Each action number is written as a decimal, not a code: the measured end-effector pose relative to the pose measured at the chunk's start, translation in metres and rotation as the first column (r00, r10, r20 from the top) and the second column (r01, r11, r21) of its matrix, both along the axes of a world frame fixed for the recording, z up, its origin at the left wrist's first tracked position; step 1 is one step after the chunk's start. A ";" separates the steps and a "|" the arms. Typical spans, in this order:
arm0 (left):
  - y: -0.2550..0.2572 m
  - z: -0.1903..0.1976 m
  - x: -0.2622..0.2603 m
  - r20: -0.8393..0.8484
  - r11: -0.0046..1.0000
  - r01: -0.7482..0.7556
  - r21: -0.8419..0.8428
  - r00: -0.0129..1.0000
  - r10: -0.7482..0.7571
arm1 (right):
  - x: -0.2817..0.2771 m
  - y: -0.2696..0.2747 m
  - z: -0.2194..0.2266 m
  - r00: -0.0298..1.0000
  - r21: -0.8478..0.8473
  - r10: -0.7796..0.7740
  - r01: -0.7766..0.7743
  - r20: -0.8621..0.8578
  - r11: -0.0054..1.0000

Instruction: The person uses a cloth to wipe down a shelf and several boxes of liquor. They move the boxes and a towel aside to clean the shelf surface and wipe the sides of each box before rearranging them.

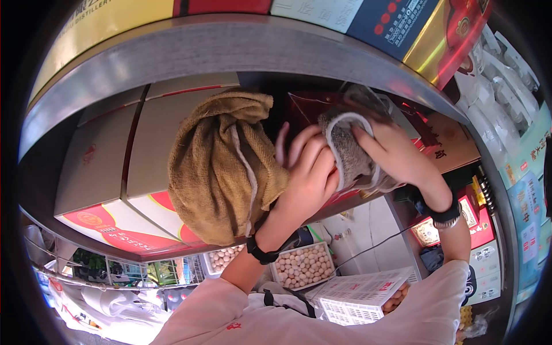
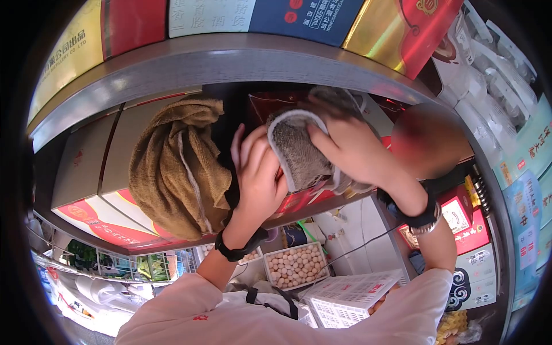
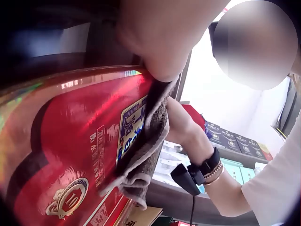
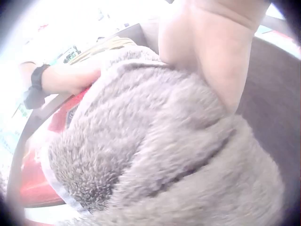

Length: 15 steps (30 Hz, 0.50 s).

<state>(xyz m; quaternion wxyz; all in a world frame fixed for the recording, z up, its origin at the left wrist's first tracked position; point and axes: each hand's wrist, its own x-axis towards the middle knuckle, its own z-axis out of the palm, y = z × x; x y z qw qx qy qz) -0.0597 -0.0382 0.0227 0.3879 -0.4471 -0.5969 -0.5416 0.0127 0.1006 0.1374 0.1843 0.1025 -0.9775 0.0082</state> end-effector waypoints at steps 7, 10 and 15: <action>0.000 0.001 0.000 -0.016 1.000 0.025 0.003 1.000 -0.025 | 0.058 -0.017 -0.015 0.999 -0.236 -0.014 0.003 -0.043 0.972; 0.002 -0.001 -0.001 -0.011 0.999 0.036 0.010 0.999 -0.035 | 0.073 -0.010 -0.034 0.987 -0.279 0.001 -0.046 -0.158 0.959; 0.007 -0.004 -0.003 -0.010 0.991 0.106 0.083 0.994 -0.106 | 0.089 0.005 -0.039 0.968 -0.815 -0.183 -0.036 -0.172 0.578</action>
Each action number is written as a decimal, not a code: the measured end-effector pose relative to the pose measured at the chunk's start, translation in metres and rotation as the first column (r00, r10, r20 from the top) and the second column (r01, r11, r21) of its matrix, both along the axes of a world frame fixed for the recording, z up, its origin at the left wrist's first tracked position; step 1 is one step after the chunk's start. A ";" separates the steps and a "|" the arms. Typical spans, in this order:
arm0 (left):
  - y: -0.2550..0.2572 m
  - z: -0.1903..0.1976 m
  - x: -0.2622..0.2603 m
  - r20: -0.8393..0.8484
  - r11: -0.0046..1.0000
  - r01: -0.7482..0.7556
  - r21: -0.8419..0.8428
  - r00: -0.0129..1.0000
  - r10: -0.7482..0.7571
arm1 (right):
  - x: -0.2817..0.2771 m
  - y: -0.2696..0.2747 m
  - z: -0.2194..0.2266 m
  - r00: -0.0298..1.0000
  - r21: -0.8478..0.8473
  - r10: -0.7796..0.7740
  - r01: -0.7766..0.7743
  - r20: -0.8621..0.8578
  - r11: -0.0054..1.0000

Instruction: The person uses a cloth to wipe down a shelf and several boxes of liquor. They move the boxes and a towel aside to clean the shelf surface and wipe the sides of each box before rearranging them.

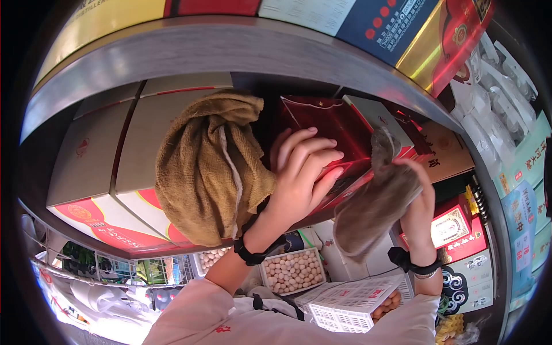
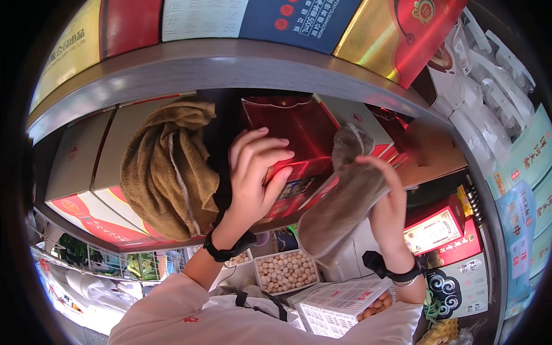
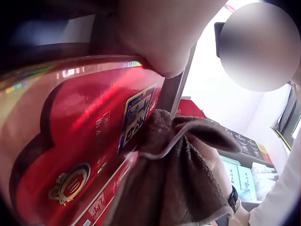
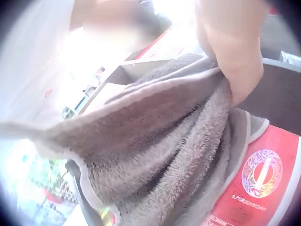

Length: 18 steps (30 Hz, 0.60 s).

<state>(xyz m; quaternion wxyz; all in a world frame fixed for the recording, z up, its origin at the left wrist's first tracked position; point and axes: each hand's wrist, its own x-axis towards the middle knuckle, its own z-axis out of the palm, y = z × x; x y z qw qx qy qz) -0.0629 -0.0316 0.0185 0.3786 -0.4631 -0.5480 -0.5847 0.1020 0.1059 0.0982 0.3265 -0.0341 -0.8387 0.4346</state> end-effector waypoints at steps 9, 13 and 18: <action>-0.009 0.004 -0.002 -0.033 0.998 0.052 0.037 0.998 -0.051 | -0.024 0.055 0.032 0.865 -0.671 0.371 -0.498 -0.338 0.549; -0.019 0.003 -0.003 -0.027 0.998 0.051 0.035 0.998 -0.051 | -0.071 0.033 0.035 0.962 -0.658 0.105 -0.251 -0.254 0.710; -0.025 0.003 -0.004 -0.022 0.999 0.054 0.005 0.998 -0.054 | -0.120 0.007 0.055 0.992 -0.589 -0.009 -0.068 -0.127 0.805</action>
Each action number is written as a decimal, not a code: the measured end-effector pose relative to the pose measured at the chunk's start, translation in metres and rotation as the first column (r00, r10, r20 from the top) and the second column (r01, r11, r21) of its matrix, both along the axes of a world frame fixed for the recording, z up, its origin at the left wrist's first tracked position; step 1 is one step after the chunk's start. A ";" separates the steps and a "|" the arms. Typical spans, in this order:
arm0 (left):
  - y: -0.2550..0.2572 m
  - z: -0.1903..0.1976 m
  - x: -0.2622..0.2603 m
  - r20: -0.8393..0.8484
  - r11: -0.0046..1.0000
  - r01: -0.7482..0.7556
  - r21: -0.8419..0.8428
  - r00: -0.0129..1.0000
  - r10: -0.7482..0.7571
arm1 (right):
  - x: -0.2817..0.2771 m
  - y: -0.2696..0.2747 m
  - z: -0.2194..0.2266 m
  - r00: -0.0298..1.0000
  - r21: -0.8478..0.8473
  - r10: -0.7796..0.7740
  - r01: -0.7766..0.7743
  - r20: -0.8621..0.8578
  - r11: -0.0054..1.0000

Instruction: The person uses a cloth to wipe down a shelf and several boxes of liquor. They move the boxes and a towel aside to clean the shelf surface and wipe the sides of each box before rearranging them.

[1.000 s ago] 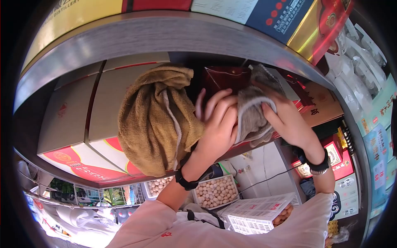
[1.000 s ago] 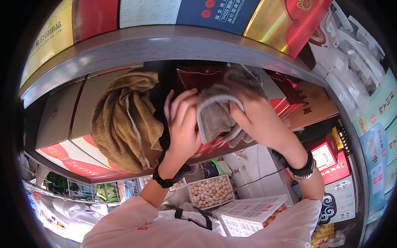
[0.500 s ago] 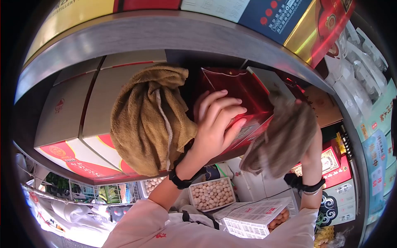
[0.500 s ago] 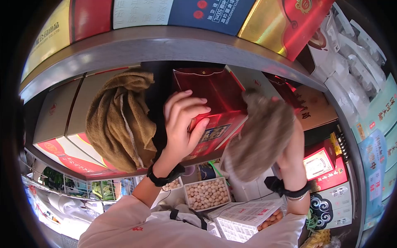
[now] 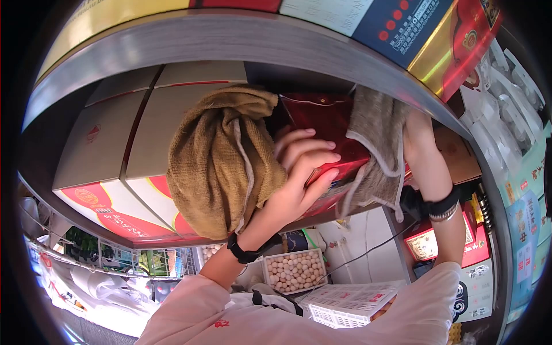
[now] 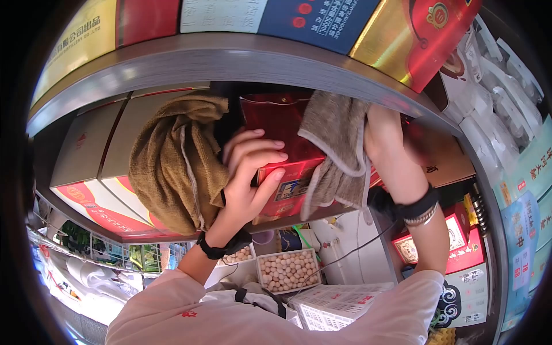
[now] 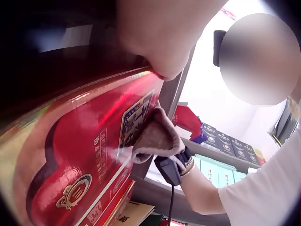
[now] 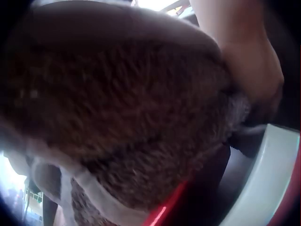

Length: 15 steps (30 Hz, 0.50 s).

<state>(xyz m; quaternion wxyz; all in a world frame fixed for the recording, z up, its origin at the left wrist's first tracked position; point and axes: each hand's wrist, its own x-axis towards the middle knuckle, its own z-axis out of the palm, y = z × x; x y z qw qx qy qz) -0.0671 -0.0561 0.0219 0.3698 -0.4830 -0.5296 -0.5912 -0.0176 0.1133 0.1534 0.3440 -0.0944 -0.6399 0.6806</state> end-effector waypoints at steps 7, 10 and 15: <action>0.005 -0.001 -0.002 -0.014 0.999 0.037 0.006 0.999 -0.037 | -0.045 0.002 0.006 0.957 0.534 0.011 -0.171 0.289 0.828; 0.007 -0.001 -0.003 -0.014 0.999 0.047 0.019 0.999 -0.047 | -0.052 -0.016 0.015 0.886 0.803 -0.101 -0.357 0.453 0.478; 0.004 0.000 -0.001 0.010 0.998 0.055 0.012 0.998 -0.055 | -0.056 -0.035 0.008 0.785 0.780 0.068 -0.619 0.615 0.093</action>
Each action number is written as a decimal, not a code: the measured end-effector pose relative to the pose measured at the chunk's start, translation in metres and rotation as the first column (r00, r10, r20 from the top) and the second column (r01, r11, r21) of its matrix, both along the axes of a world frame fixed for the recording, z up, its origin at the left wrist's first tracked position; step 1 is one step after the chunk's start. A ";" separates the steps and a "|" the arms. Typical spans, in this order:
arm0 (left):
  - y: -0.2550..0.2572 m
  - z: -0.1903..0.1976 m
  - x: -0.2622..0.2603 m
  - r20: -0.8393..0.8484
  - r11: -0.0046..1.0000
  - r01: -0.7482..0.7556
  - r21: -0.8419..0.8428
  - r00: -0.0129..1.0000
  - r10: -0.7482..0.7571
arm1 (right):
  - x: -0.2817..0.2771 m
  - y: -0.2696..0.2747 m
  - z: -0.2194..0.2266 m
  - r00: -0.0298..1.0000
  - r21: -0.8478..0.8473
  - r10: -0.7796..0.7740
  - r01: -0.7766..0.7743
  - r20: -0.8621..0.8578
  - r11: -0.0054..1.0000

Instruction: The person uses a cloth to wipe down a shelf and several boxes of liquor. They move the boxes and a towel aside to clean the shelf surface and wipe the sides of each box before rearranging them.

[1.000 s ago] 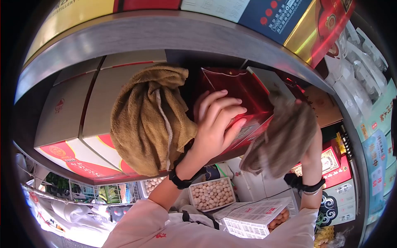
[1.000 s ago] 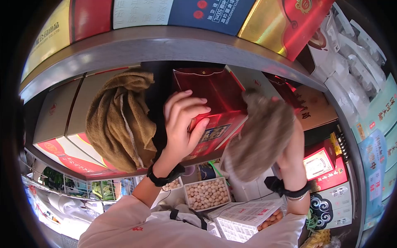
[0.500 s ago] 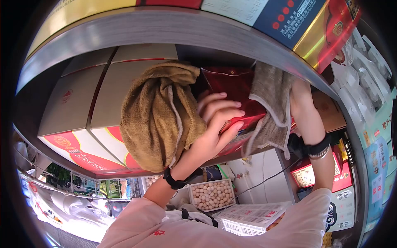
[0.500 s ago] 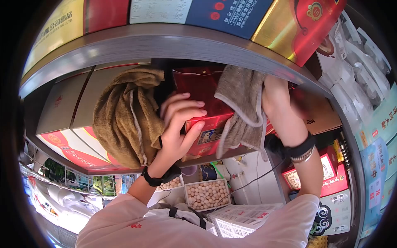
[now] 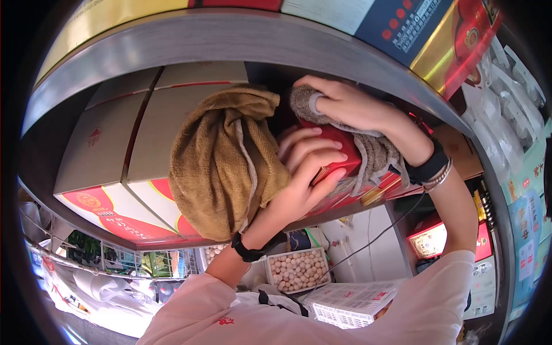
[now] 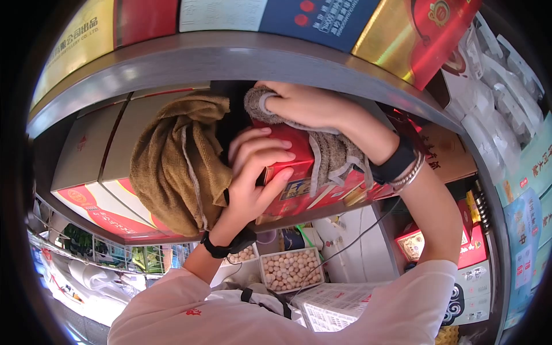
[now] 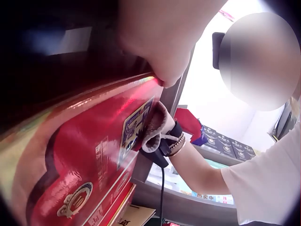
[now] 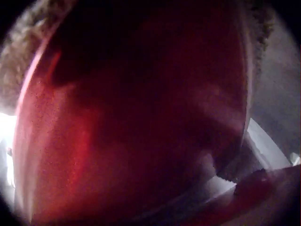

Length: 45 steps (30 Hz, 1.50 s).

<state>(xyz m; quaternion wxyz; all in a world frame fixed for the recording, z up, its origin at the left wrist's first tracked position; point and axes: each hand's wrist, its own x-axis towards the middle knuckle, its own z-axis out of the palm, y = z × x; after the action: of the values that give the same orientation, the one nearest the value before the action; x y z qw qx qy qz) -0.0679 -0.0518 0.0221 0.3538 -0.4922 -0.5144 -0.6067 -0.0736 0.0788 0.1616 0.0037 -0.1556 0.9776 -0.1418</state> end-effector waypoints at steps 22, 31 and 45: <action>0.007 0.000 0.001 -0.049 0.994 -0.106 0.004 0.993 0.106 | 0.097 0.031 -0.019 0.884 -0.145 -0.275 0.237 -0.379 0.961; 0.017 -0.002 0.002 -0.040 0.998 -0.052 0.041 0.998 0.053 | 0.142 -0.007 -0.105 0.590 -0.086 -0.281 0.336 -0.757 0.938; -0.055 -0.135 0.084 0.511 0.936 0.271 -0.227 0.851 -0.122 | 0.115 -0.032 -0.123 0.225 -0.296 -0.347 0.231 -0.910 0.927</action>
<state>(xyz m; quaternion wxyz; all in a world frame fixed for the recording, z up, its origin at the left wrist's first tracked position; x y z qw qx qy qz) 0.0158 -0.1072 -0.1134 0.0713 -0.4195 -0.6166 -0.6624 0.0418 0.0465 0.0389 -0.6119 -0.0249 0.7878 -0.0667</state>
